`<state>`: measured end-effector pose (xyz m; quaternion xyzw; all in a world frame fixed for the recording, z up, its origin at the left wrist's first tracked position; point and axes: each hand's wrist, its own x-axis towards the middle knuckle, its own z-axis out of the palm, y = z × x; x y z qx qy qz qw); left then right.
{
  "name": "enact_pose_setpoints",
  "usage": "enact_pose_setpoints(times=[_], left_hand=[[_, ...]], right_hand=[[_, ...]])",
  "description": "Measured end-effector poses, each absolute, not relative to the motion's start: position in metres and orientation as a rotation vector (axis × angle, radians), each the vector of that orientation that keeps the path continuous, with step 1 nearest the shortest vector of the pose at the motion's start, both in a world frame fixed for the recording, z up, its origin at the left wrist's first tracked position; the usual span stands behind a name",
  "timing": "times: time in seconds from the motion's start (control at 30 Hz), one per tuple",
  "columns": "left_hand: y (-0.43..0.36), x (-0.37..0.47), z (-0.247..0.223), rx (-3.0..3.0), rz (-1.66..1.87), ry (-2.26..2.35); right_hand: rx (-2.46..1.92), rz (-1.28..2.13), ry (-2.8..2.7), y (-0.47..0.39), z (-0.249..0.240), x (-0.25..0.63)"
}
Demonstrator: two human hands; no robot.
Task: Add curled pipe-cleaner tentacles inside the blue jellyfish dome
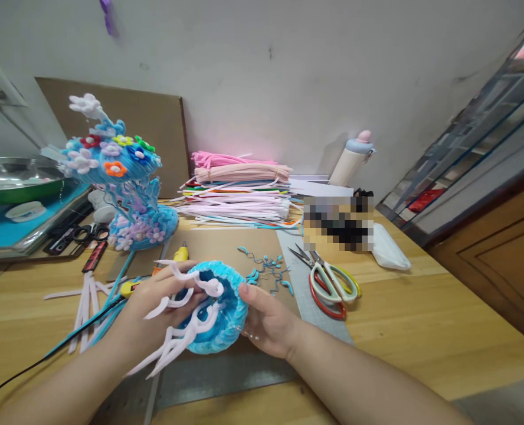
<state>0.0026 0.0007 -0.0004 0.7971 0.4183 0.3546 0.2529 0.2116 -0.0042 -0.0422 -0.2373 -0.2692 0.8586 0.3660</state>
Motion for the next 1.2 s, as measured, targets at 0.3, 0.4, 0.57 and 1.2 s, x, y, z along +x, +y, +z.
enact_pose_setpoints(times=[0.3, 0.4, 0.57, 1.2], left_hand=[[0.0006, 0.0008, -0.0046, 2.176, 0.953, 1.163], [0.0008, 0.0010, -0.0044, 2.164, 0.948, 1.162], [0.0006, 0.0015, -0.0048, 2.137, 0.942, 1.165], [0.0001, 0.0017, -0.0034, 2.158, 0.955, 1.163]], right_hand=[[-0.554, 2.198, -0.730, -0.0037, -0.0445, 0.2119], [-0.567, 2.207, -0.724, -0.0036, -0.0433, 0.2120], [-0.552, 2.208, -0.715, -0.0040, -0.0421, 0.2117], [-0.566, 2.212, -0.710, -0.0047, -0.0435, 0.2133]])
